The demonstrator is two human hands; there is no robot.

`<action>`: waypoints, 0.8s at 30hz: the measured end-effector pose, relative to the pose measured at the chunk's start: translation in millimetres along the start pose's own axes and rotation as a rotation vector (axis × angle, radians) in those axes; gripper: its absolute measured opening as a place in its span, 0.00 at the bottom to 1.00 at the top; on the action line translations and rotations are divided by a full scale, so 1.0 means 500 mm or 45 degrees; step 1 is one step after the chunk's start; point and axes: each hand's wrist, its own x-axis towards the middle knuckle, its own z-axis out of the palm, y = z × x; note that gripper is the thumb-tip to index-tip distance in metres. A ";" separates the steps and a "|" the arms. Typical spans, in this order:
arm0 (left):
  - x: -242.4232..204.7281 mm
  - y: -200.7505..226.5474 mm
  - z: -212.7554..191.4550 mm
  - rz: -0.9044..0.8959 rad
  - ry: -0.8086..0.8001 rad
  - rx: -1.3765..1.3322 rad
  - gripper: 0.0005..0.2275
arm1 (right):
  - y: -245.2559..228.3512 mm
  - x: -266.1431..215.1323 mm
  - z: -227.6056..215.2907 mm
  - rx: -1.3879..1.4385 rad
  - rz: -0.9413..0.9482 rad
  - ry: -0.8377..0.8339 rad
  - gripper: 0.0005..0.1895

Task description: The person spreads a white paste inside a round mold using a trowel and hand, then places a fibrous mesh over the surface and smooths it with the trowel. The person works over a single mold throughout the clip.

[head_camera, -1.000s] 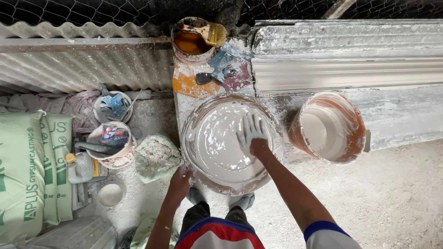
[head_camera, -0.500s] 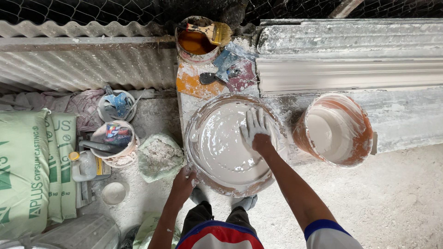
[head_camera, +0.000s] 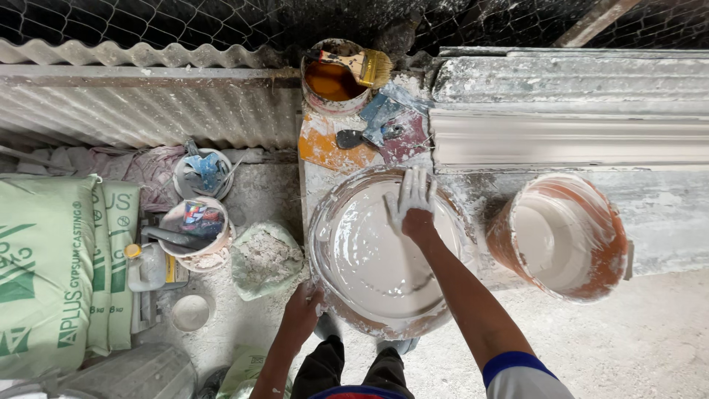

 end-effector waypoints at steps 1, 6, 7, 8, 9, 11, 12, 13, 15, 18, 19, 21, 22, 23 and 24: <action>0.000 0.001 -0.002 -0.006 -0.001 -0.005 0.21 | -0.024 0.009 -0.005 0.008 -0.018 -0.028 0.45; 0.004 0.018 -0.011 0.029 -0.014 -0.012 0.21 | -0.159 0.041 -0.053 -0.051 -0.160 -0.347 0.47; 0.004 0.020 -0.011 0.069 -0.008 0.009 0.21 | -0.179 0.042 -0.067 -0.029 -0.196 -0.403 0.47; 0.003 0.021 -0.014 0.000 -0.028 -0.016 0.21 | -0.195 0.038 -0.080 0.003 -0.252 -0.411 0.46; 0.001 0.020 -0.017 -0.070 -0.049 -0.041 0.21 | -0.210 0.031 -0.091 0.035 -0.307 -0.417 0.45; 0.005 0.020 -0.019 -0.117 -0.062 -0.055 0.21 | -0.216 0.022 -0.111 0.093 -0.259 -0.436 0.45; 0.008 0.019 -0.020 -0.098 -0.053 -0.044 0.21 | -0.204 0.014 -0.120 0.119 -0.154 -0.450 0.46; 0.012 0.016 -0.021 -0.079 -0.044 -0.032 0.21 | -0.193 0.008 -0.123 0.146 -0.050 -0.462 0.47; 0.024 0.012 -0.020 0.012 0.007 0.109 0.19 | -0.139 -0.002 -0.125 0.119 0.078 -0.396 0.46; 0.043 0.003 -0.020 0.107 0.084 0.203 0.19 | -0.026 -0.019 -0.111 -0.035 0.099 -0.240 0.43; 0.050 0.000 -0.019 0.133 0.108 0.215 0.20 | 0.001 -0.026 -0.097 -0.105 0.078 -0.179 0.42; 0.059 -0.006 -0.017 0.143 0.118 0.292 0.22 | 0.039 -0.051 -0.066 -0.102 0.064 -0.160 0.41; 0.064 -0.007 -0.015 0.150 0.124 0.333 0.23 | 0.054 -0.057 -0.055 -0.098 0.058 -0.148 0.41; 0.067 -0.008 -0.013 0.136 0.118 0.336 0.23 | 0.066 -0.059 -0.046 -0.098 0.050 -0.153 0.42; 0.069 -0.010 -0.013 0.121 0.113 0.341 0.23 | 0.070 -0.061 -0.037 -0.096 0.043 -0.158 0.42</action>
